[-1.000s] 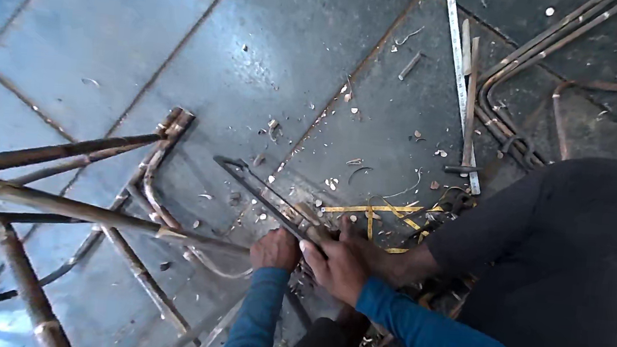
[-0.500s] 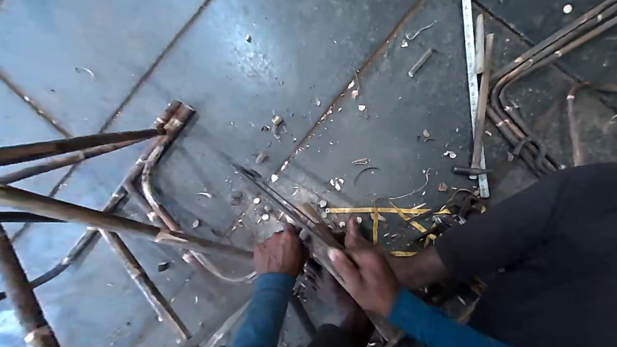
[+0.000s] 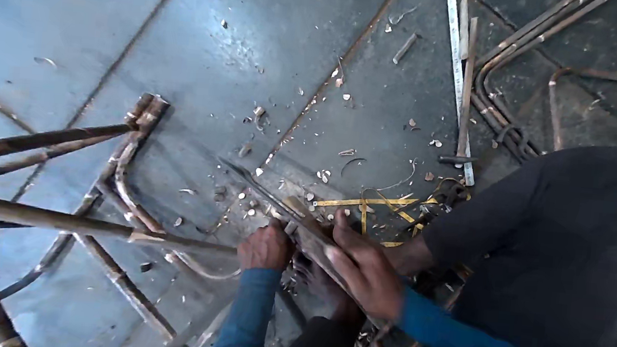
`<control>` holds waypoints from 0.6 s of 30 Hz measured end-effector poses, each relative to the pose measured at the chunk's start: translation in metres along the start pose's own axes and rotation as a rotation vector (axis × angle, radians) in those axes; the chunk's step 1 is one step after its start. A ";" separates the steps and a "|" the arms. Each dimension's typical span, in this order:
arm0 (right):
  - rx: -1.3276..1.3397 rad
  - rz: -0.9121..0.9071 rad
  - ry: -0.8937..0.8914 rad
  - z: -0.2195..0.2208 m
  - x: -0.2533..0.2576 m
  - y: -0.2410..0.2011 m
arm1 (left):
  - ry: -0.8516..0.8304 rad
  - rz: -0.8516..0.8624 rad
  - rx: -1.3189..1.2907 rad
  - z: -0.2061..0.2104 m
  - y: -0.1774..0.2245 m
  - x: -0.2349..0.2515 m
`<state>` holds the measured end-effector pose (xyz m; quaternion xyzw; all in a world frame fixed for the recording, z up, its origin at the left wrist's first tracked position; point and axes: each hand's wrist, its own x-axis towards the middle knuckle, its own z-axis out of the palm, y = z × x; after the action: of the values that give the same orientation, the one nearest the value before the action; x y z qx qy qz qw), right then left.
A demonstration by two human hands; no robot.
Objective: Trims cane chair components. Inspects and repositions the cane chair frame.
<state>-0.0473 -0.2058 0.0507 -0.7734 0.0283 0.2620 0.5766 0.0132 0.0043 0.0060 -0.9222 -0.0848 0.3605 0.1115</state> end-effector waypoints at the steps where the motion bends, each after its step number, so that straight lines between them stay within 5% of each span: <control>1: 0.019 0.010 0.036 -0.006 -0.013 0.007 | -0.011 0.000 -0.008 -0.001 0.002 0.002; 6: 0.002 0.030 -0.009 0.017 0.052 -0.004 | -0.003 -0.013 -0.021 -0.004 0.001 0.004; 12: 0.011 0.067 0.011 -0.018 -0.016 0.005 | -0.008 -0.008 -0.042 -0.003 0.005 0.004; 16: 0.013 0.015 -0.008 0.023 0.051 -0.010 | 0.025 -0.007 -0.028 0.000 0.000 0.001; 18: 0.039 -0.009 -0.010 0.016 0.044 -0.010 | 0.035 -0.002 -0.023 -0.001 0.000 0.001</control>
<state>-0.0115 -0.1769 0.0366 -0.7608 0.0269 0.2628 0.5927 0.0149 0.0039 0.0062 -0.9295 -0.0880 0.3432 0.1027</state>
